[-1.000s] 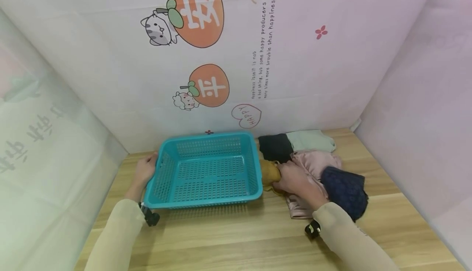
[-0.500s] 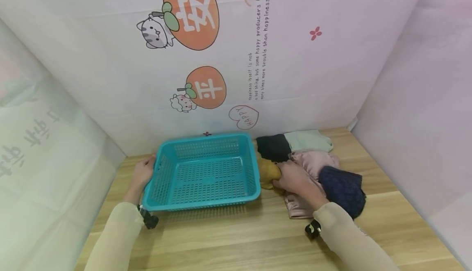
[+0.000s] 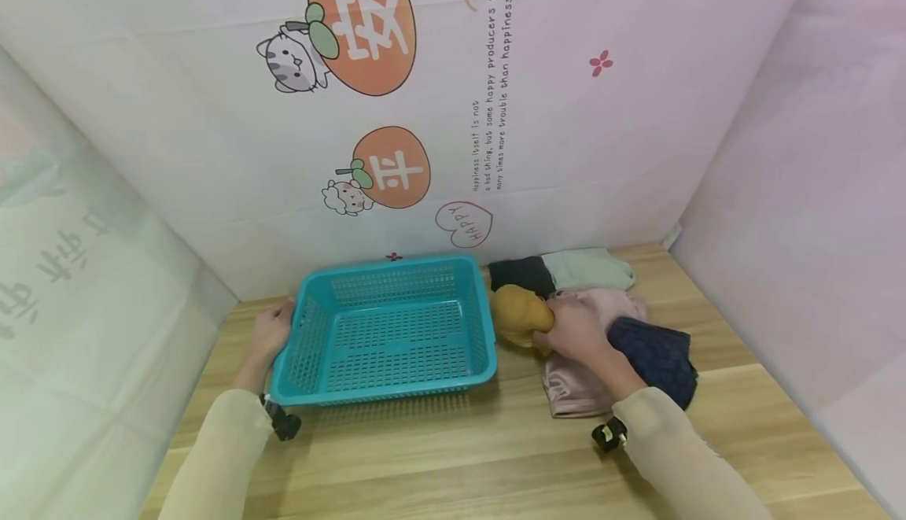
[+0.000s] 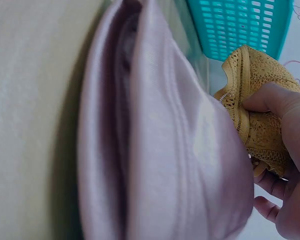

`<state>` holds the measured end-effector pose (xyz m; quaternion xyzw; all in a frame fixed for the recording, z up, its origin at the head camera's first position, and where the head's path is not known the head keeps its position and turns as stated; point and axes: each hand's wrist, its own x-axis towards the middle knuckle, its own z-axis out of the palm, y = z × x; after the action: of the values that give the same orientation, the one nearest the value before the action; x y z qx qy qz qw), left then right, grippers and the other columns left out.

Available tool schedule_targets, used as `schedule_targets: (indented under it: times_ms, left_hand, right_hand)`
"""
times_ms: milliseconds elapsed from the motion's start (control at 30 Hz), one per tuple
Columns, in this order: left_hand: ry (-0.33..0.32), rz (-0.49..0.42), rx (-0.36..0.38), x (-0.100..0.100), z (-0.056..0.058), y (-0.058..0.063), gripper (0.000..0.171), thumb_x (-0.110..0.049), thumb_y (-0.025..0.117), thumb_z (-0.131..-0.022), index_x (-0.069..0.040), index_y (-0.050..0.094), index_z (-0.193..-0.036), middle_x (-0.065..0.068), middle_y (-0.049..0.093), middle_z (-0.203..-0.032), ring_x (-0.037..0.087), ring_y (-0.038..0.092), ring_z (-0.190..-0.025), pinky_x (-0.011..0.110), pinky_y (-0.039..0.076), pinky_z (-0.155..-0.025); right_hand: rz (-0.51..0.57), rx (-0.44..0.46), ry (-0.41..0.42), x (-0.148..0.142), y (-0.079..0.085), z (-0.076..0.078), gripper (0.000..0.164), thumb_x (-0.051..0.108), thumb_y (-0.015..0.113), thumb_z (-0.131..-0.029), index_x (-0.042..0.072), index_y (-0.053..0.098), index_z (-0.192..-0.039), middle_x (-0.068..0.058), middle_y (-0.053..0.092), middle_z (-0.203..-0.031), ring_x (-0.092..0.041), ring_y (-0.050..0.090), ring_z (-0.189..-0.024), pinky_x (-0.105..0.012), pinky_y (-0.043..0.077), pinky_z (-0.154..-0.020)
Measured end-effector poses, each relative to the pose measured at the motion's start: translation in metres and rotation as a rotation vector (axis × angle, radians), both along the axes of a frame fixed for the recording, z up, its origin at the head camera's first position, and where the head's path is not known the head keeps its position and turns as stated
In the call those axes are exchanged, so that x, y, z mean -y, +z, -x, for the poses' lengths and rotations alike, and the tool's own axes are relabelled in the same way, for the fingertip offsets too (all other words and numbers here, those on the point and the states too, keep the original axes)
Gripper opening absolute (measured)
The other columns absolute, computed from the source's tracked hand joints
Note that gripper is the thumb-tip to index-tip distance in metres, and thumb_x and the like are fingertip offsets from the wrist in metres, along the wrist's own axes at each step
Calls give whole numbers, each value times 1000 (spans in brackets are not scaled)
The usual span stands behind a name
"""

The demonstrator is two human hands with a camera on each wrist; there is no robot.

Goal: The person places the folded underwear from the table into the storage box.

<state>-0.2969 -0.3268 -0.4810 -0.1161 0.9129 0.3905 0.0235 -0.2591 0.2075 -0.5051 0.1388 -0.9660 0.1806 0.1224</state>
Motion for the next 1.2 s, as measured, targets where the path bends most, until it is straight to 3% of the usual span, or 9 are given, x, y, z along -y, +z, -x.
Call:
schedule_targets:
  times_ms: [200, 433, 700, 900, 1200]
  left_hand:
    - [7, -7, 5, 0, 0, 1, 76, -58, 20, -105, -1, 42, -149, 29, 47, -148, 47, 46, -135, 61, 41, -107]
    - [7, -15, 18, 1, 0, 2, 75, -58, 20, -105, -2, 38, -152, 28, 41, -153, 49, 39, -140, 62, 37, -111]
    - [2, -13, 20, 0, 0, 2, 71, -54, 21, -106, -2, 37, -152, 29, 39, -154, 50, 37, -142, 63, 36, -112]
    - [5, -16, 10, 0, -1, 2, 73, -57, 21, -106, -3, 39, -151, 28, 43, -151, 48, 44, -136, 61, 41, -107]
    - [-4, 3, 9, 0, -1, 0, 78, -61, 18, -104, -2, 38, -152, 29, 40, -153, 49, 40, -140, 62, 38, -110]
  right_hand:
    - [-33, -41, -49, -7, 11, -1, 27, 34, 80, -72, 18, 58, -73, 2, 61, -69, -17, 57, -64, -47, 48, -70]
    - [-15, -86, -37, -11, 23, 0, 29, 28, 77, -71, 20, 50, -65, 6, 50, -57, -14, 44, -56, -36, 41, -61]
    - [2, -89, -48, -7, 43, -3, 28, 29, 77, -74, 19, 52, -67, 4, 54, -60, -16, 48, -58, -36, 40, -59]
    - [9, -64, -56, 5, 60, -5, 24, 32, 79, -75, 14, 63, -79, -1, 65, -73, -21, 59, -72, -45, 46, -71]
    - [15, -56, -15, 34, 77, -7, 28, 36, 81, -77, 14, 68, -88, -1, 69, -81, -24, 63, -81, -48, 47, -81]
